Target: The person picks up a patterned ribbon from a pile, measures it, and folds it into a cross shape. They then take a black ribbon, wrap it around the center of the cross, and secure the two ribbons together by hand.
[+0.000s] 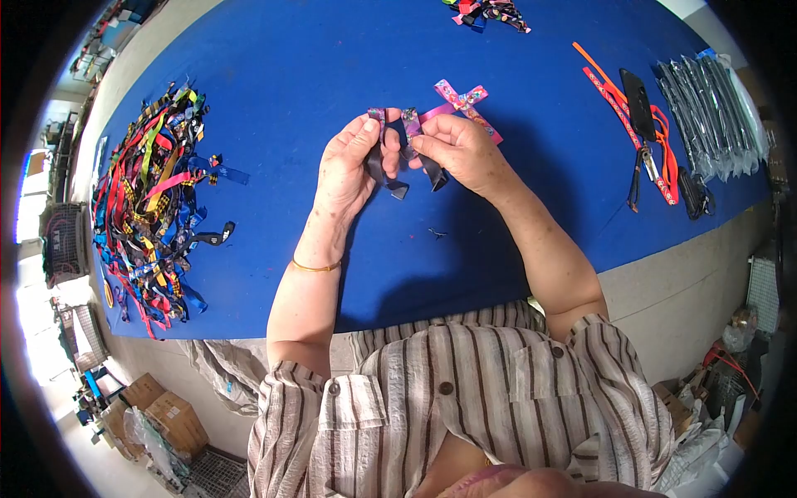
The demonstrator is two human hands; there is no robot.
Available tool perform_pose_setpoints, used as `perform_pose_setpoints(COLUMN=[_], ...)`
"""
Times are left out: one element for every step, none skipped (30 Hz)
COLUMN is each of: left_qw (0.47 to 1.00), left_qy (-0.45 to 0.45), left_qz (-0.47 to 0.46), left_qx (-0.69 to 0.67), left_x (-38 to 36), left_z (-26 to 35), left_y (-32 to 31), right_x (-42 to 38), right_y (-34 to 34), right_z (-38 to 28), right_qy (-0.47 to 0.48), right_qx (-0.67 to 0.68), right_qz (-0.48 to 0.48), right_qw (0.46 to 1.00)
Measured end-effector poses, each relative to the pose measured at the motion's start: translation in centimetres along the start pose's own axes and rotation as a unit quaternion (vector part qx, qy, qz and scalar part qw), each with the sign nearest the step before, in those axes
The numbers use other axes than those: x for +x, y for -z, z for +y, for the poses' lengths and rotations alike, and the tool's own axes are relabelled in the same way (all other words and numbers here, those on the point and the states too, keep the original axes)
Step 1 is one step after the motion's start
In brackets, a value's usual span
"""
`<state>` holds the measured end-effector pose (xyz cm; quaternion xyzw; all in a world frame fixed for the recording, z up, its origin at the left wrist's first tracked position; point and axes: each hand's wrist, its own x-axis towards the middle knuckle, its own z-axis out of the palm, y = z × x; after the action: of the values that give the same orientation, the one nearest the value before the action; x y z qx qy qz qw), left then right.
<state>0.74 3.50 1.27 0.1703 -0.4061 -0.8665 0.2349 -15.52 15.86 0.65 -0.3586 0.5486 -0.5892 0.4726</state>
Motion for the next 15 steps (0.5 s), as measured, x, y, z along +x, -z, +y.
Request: perform_pose_setpoints(left_qw=[1.0, 1.0, 1.0, 1.0, 1.0, 1.0, 1.0, 1.0, 1.0, 1.0, 1.0, 1.0, 0.999, 0.999, 0.999], left_qy=[0.0, 0.001, 0.001, 0.001, 0.0, -0.001, -0.002, -0.001, 0.0, 0.001, 0.002, 0.003, 0.003, -0.005, -0.013], left_qz=[0.001, -0.001, -0.003, -0.005, -0.006, -0.006, -0.007, -0.005, -0.004, -0.002, 0.004, 0.01, 0.015, 0.016, 0.017], left_qx=[0.0, 0.0, 0.0, 0.0, 0.003, 0.005, 0.008, 0.011, 0.014, 0.017, 0.022, 0.028, 0.034, 0.034, 0.034], left_x=[0.01, 0.02, 0.03, 0.03, 0.07, 0.12, 0.15, 0.14, 0.12, 0.09, 0.02, -0.07, -0.1, -0.03, 0.09], left_z=[-0.03, -0.06, -0.09, -0.11, -0.15, -0.21, -0.25, -0.27, -0.28, -0.26, -0.18, 0.01, 0.1, -0.06, -0.3], left_y=[-0.05, -0.12, -0.2, -0.23, -0.16, -0.03, 0.08, 0.15, 0.21, 0.19, 0.04, -0.3, -0.51, -0.41, -0.24], right_x=[0.01, 0.03, 0.05, 0.07, 0.07, 0.05, -0.01, -0.04, -0.04, -0.06, -0.08, -0.1, -0.12, -0.12, -0.07], right_y=[0.01, 0.01, 0.02, 0.04, 0.05, 0.02, -0.03, -0.05, -0.07, -0.08, -0.09, -0.09, -0.07, -0.07, -0.08], right_z=[0.08, 0.13, 0.15, 0.17, 0.18, 0.07, -0.15, -0.27, -0.26, -0.25, -0.24, -0.24, -0.23, -0.2, -0.13], right_qy=[-0.001, -0.002, 0.002, 0.006, 0.011, 0.008, 0.006, 0.004, 0.008, 0.012, 0.016, 0.019, 0.022, 0.025, 0.028], right_qx=[0.007, 0.014, 0.016, 0.017, 0.019, 0.012, 0.004, -0.003, -0.002, -0.001, 0.0, -0.014, -0.029, -0.044, -0.029], right_qz=[0.001, 0.001, -0.001, -0.003, -0.004, -0.002, 0.001, 0.003, 0.004, 0.005, 0.007, 0.013, 0.019, 0.026, 0.023], right_qw=[1.0, 1.0, 1.0, 1.0, 1.0, 1.0, 1.0, 1.0, 1.0, 1.0, 1.0, 1.0, 0.999, 0.998, 0.999])
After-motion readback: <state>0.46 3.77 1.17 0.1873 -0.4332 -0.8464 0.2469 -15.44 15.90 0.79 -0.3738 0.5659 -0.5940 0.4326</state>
